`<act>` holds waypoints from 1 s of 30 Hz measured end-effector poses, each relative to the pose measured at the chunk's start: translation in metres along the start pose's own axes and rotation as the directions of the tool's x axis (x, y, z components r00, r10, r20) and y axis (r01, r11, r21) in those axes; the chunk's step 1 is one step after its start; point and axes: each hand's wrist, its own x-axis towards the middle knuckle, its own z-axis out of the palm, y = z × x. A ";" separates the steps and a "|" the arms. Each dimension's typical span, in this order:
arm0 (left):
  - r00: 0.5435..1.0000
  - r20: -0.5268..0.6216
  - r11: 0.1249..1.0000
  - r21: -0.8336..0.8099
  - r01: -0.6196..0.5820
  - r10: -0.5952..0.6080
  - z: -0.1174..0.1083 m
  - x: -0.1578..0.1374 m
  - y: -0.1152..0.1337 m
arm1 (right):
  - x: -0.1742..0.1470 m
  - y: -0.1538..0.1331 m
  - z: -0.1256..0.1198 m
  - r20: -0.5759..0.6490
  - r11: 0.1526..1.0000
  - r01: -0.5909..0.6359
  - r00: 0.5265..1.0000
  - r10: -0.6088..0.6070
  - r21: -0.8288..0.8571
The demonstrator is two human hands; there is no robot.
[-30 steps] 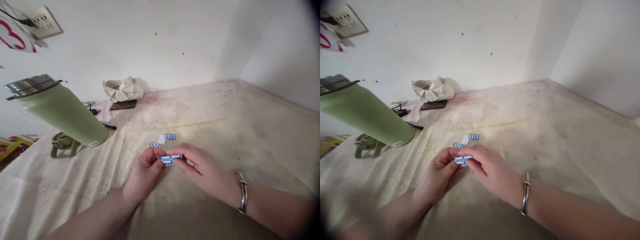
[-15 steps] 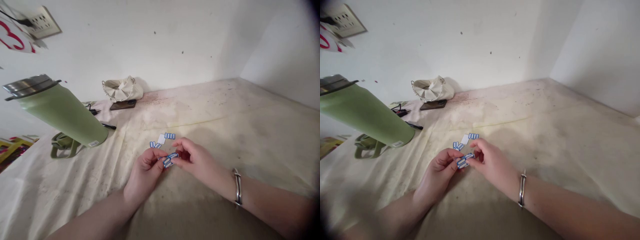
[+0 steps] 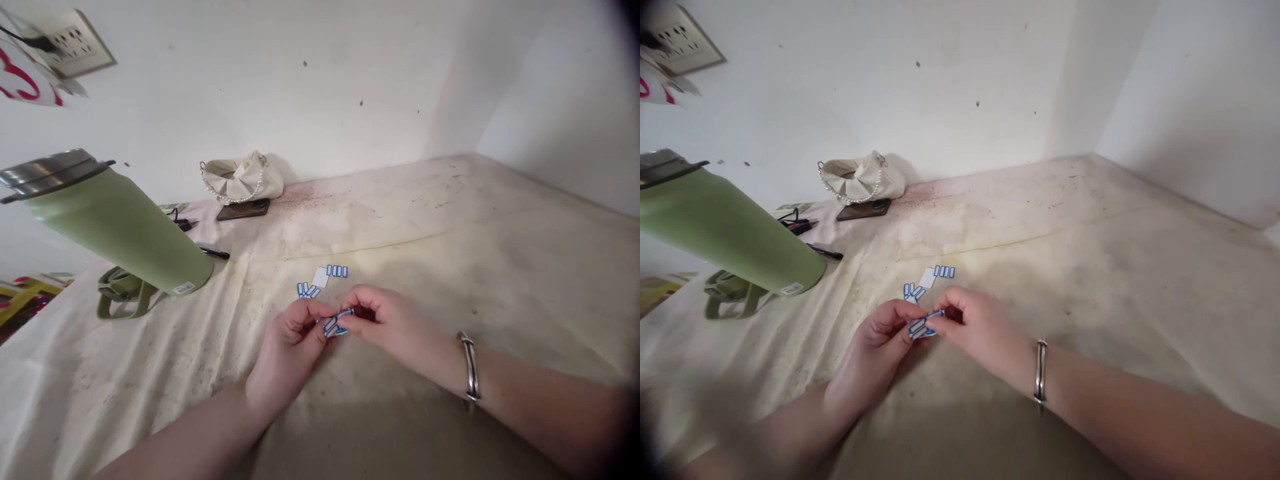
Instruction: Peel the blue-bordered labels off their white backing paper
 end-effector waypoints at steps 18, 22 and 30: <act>0.999 0.007 0.981 0.190 -0.033 0.033 -0.001 -0.002 -0.003 | -0.001 -0.001 0.000 0.014 0.999 0.024 1.000 -0.023 -0.044; 0.995 -0.019 0.950 0.301 -0.084 0.094 -0.003 -0.003 -0.004 | -0.002 -0.002 -0.001 0.009 0.995 0.079 0.997 -0.078 -0.062; 0.932 0.054 0.635 0.718 -0.285 0.359 -0.007 0.004 0.004 | 0.002 0.007 -0.008 0.096 0.848 0.363 0.930 -0.354 -0.386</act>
